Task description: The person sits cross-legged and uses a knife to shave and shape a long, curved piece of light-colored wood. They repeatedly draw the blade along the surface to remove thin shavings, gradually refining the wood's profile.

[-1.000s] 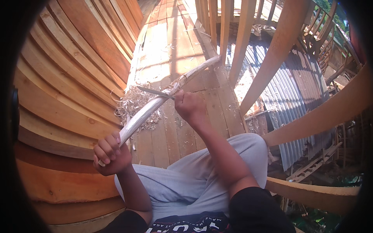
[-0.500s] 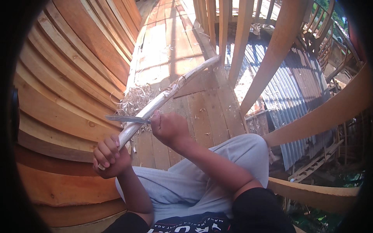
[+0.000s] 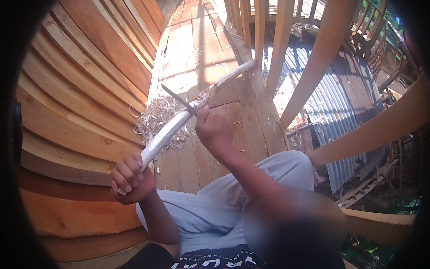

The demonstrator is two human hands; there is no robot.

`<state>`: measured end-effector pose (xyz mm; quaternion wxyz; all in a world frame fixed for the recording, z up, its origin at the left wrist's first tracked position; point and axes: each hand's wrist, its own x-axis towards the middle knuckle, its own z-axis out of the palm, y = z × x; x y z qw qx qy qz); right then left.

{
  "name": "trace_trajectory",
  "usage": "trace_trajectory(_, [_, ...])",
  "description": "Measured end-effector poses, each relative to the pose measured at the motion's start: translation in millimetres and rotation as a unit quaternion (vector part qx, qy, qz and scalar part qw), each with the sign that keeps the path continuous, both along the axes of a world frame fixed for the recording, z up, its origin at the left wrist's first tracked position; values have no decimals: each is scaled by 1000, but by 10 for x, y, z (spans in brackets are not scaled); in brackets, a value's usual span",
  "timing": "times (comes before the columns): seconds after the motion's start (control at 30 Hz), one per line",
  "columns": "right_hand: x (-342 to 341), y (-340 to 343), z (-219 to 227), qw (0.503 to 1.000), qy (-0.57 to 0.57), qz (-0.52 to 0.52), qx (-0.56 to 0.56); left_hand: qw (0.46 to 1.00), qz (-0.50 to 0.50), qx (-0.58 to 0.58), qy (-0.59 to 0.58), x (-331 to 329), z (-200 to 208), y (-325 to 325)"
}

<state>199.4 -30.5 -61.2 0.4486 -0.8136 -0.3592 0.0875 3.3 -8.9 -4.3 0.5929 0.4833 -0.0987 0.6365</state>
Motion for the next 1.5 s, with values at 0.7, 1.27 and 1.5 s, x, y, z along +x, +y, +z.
trace_trajectory(0.7, [-71,20,-174,992,-83,76,55,1000,13,2,21,18,-71,62])
trace_trajectory(1.27, [255,157,-401,992,-102,7,72,999,25,-27,10,40,-74,-17])
trace_trajectory(1.5, [148,119,-432,985,-153,30,81,999,30,-16,28,0,-30,-14])
